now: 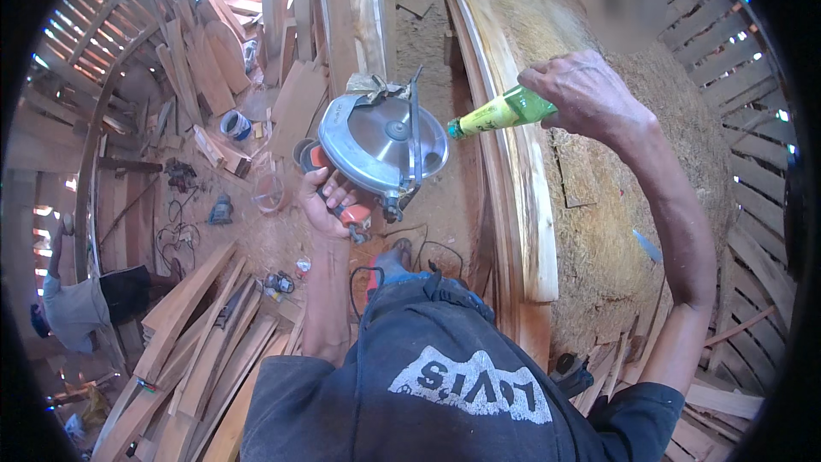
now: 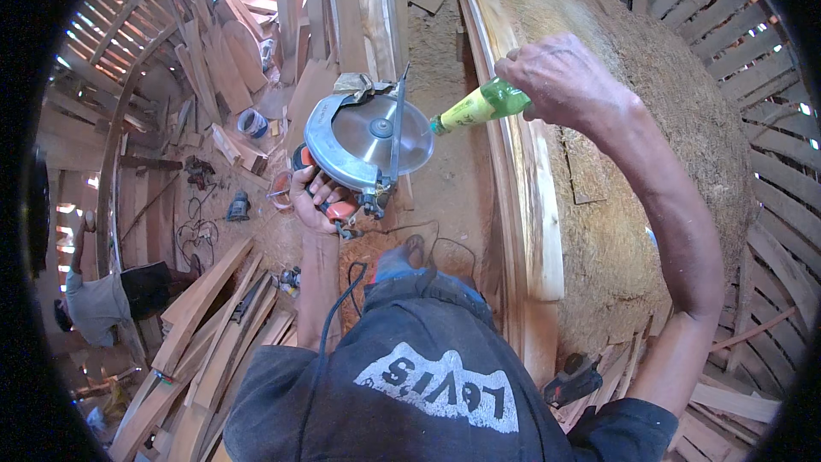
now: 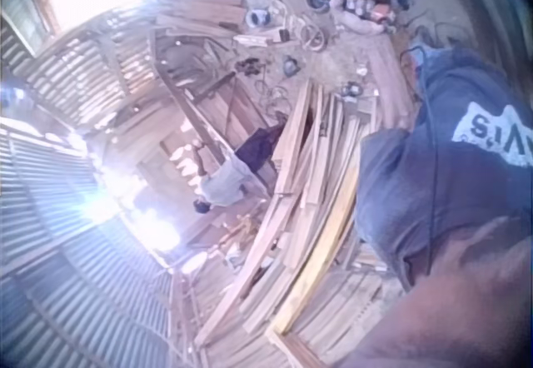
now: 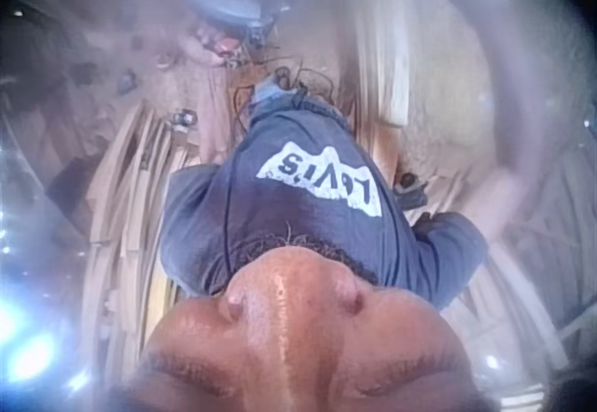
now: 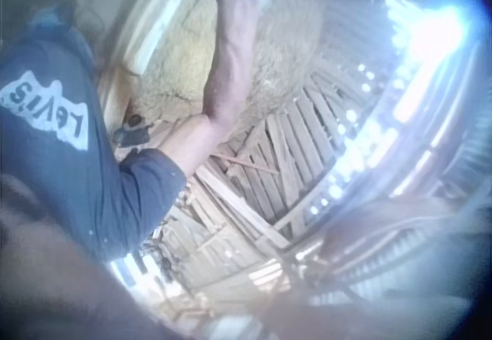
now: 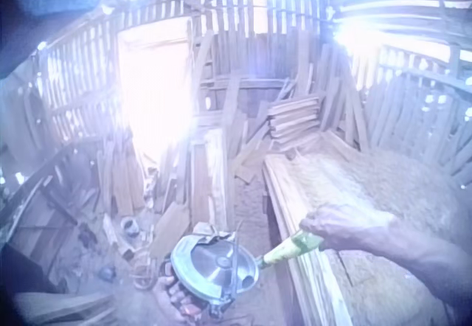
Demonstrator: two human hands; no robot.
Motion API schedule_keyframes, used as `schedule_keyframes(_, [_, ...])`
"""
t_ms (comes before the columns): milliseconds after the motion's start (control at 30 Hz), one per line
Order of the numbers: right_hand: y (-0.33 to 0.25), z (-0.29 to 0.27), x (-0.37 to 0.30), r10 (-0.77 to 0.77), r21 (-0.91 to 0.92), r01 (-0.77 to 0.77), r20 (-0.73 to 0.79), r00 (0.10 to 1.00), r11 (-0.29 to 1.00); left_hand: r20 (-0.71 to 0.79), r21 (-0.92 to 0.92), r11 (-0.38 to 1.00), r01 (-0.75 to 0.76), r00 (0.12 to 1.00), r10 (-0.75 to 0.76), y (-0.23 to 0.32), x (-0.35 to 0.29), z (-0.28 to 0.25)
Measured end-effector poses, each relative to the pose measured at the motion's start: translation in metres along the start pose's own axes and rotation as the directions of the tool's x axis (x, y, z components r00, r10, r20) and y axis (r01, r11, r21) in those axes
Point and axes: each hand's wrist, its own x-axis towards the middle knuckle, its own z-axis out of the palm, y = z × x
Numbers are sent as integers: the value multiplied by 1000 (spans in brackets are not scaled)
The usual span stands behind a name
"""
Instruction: The person uses a circular saw to cut a long wooden plank into smaller pieces in a workshop. They repeatedly position the saw, cut the wood, and move the cut pieces aside.
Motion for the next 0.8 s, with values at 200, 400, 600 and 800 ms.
schedule_keyframes(200, [-5,-21,12,-82,76,83,-11,997,994,65,-61,998,7,998,-3,4,4,-2])
schedule_keyframes(400, [-4,-19,18,-92,-9,91,-69,993,996,56,-14,1000,9,998,-8,4,7,5])
schedule_keyframes(600, [-5,-22,14,-91,-48,87,-91,992,995,73,-52,998,25,997,-21,0,7,5])
schedule_keyframes(800, [-9,-12,-4,-67,-72,58,-123,990,996,124,-107,992,62,991,-49,-4,5,-1])
